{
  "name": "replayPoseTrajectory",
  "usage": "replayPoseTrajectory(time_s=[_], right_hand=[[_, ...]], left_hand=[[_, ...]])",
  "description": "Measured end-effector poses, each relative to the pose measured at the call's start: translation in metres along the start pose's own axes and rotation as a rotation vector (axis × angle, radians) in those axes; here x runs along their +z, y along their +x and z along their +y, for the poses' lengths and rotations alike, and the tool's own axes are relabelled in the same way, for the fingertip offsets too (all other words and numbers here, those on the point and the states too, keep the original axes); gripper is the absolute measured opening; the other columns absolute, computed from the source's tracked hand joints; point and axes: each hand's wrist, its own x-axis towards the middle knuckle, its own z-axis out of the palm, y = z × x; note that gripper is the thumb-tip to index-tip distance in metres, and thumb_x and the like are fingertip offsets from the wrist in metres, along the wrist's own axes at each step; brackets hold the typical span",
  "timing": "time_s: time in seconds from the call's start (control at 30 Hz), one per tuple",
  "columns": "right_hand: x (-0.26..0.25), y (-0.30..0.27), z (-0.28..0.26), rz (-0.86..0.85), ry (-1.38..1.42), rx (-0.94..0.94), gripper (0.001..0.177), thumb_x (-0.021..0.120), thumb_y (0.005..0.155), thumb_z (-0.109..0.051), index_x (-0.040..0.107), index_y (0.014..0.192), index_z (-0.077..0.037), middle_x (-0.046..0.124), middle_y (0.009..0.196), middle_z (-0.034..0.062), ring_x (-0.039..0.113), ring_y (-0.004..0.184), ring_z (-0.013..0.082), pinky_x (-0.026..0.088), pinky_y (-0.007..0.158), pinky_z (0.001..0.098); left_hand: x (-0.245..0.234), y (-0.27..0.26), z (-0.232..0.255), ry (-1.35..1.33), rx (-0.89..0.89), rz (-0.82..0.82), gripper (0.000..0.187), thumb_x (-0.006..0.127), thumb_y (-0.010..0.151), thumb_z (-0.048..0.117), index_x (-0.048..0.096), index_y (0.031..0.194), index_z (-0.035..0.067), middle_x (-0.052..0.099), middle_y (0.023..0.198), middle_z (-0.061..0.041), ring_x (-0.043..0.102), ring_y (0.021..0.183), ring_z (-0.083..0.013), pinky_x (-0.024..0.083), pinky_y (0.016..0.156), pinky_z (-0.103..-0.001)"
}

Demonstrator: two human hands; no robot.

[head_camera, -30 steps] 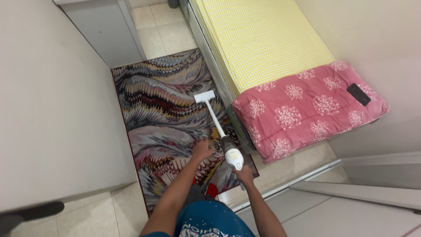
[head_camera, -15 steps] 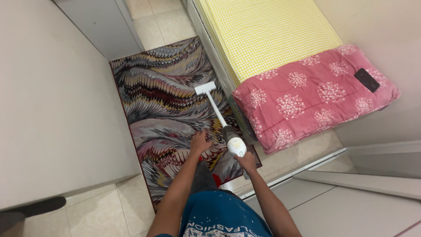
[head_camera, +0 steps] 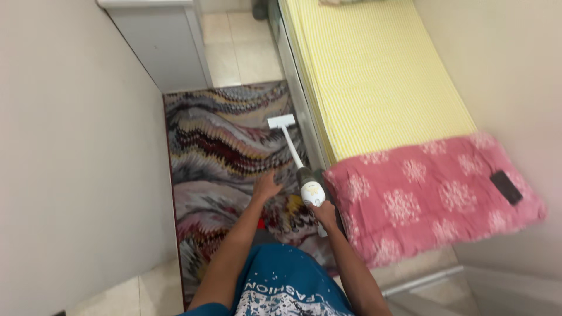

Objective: The person cleans a patterned rug with a handheld vacuum cleaner.

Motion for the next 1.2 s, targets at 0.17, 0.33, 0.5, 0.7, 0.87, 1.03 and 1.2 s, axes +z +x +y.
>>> replayPoseTrajectory(time_s=[0.17, 0.33, 0.5, 0.7, 0.87, 1.03, 1.2], right_hand=[[-0.009, 0.049, -0.050, 0.016, -0.059, -0.156, 0.051, 0.079, 0.080, -0.038, 0.071, 0.078, 0.012, 0.071, 0.063, 0.0220, 0.075, 0.059, 0.0317, 0.059, 0.060, 0.0446], [-0.018, 0.093, -0.078, 0.004, -0.152, -0.213, 0.056, 0.078, 0.081, -0.045, 0.073, 0.075, 0.011, 0.069, 0.061, 0.0232, 0.074, 0.060, 0.0335, 0.056, 0.062, 0.0465], [-0.025, 0.149, -0.091, -0.003, -0.103, -0.331, 0.046, 0.075, 0.081, -0.040, 0.075, 0.085, 0.005, 0.071, 0.067, 0.0218, 0.074, 0.065, 0.0345, 0.056, 0.061, 0.0489], [-0.046, 0.207, -0.118, 0.029, -0.146, -0.315, 0.045, 0.076, 0.081, -0.036, 0.072, 0.093, 0.007, 0.073, 0.080, 0.0264, 0.076, 0.076, 0.0386, 0.058, 0.068, 0.0477], [-0.062, 0.255, -0.146, -0.017, -0.142, -0.292, 0.043, 0.075, 0.081, -0.037, 0.073, 0.090, 0.006, 0.074, 0.081, 0.0262, 0.074, 0.079, 0.0394, 0.056, 0.071, 0.0479], [-0.063, 0.296, -0.182, -0.047, -0.123, -0.265, 0.042, 0.074, 0.081, -0.036, 0.073, 0.088, 0.006, 0.074, 0.078, 0.0243, 0.074, 0.074, 0.0370, 0.056, 0.069, 0.0470], [-0.056, 0.327, -0.219, -0.055, -0.122, -0.222, 0.047, 0.075, 0.083, -0.039, 0.072, 0.087, 0.007, 0.073, 0.074, 0.0234, 0.074, 0.064, 0.0331, 0.057, 0.064, 0.0451]], left_hand=[[-0.041, 0.040, 0.000, -0.058, -0.145, -0.114, 0.058, 0.071, 0.089, 0.043, 0.058, 0.134, 0.008, 0.063, 0.124, -0.015, 0.063, 0.111, -0.0336, 0.054, 0.092, -0.051], [-0.051, 0.080, -0.003, -0.130, -0.149, -0.103, 0.061, 0.073, 0.088, 0.044, 0.057, 0.134, 0.006, 0.065, 0.121, -0.017, 0.065, 0.108, -0.0350, 0.054, 0.089, -0.052], [-0.049, 0.129, -0.006, -0.143, -0.198, -0.009, 0.062, 0.077, 0.084, 0.040, 0.060, 0.133, 0.006, 0.067, 0.123, -0.016, 0.068, 0.105, -0.0332, 0.055, 0.089, -0.049], [-0.089, 0.178, 0.014, -0.190, -0.241, -0.114, 0.066, 0.067, 0.091, 0.041, 0.053, 0.146, 0.009, 0.074, 0.112, -0.024, 0.072, 0.099, -0.0380, 0.057, 0.089, -0.051], [-0.101, 0.226, 0.029, -0.123, -0.232, 0.062, 0.065, 0.075, 0.087, 0.041, 0.056, 0.139, 0.007, 0.053, 0.143, -0.018, 0.053, 0.129, -0.0386, 0.047, 0.104, -0.054], [-0.127, 0.269, 0.048, -0.071, -0.204, 0.132, 0.066, 0.076, 0.086, 0.040, 0.055, 0.140, 0.009, 0.046, 0.150, -0.017, 0.044, 0.138, -0.0380, 0.043, 0.108, -0.053], [-0.153, 0.309, 0.051, -0.050, -0.219, 0.086, 0.067, 0.074, 0.087, 0.039, 0.054, 0.144, 0.009, 0.052, 0.148, -0.013, 0.052, 0.134, -0.0336, 0.048, 0.108, -0.048]])
